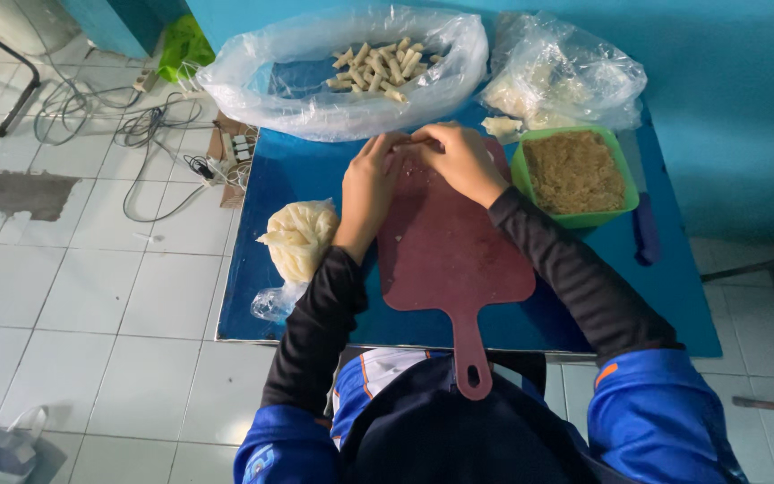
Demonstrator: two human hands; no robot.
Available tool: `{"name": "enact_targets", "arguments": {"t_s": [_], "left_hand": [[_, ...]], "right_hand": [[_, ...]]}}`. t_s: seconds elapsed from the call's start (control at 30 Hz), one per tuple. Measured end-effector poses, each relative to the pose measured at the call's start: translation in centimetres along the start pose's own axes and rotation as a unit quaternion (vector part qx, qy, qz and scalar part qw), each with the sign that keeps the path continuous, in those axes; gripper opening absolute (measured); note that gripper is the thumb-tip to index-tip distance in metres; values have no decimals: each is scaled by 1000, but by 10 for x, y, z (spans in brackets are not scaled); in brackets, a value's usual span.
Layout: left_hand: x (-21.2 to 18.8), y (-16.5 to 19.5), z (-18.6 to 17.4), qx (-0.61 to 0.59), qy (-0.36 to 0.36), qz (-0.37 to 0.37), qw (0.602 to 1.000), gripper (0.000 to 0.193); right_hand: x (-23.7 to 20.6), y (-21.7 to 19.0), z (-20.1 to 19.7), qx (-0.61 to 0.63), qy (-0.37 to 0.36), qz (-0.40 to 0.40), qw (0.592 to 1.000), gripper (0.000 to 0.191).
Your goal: The person sits at a table and wraps filled rolls by hand. They take thin wrapper sheets, place brown filling from a green container onto a wrapper, fold and roll it into a cylinder, and place the finished roll into a plastic-lined tray with other rolled pieces.
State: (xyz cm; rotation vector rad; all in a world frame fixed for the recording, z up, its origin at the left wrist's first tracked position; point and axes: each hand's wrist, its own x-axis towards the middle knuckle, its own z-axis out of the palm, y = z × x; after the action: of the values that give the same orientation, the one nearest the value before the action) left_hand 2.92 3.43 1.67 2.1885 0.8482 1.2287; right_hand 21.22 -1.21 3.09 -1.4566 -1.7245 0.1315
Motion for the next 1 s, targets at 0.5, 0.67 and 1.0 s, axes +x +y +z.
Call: {"name": "enact_targets", "arguments": {"t_s": [0.5,0.67,1.0], "left_hand": [[0,35,-16,-41,-2,119,992,20],[-3,40,-18,38,17,151,988,19],[-5,37,-13,46,17,157,986,18]], "right_hand": [[-29,-8,-35,337,-68,147,927,14],[-35,-7,-31,387,-54,154,907,13],[-43,-14,-30,355,-44,133,924,17]]}}
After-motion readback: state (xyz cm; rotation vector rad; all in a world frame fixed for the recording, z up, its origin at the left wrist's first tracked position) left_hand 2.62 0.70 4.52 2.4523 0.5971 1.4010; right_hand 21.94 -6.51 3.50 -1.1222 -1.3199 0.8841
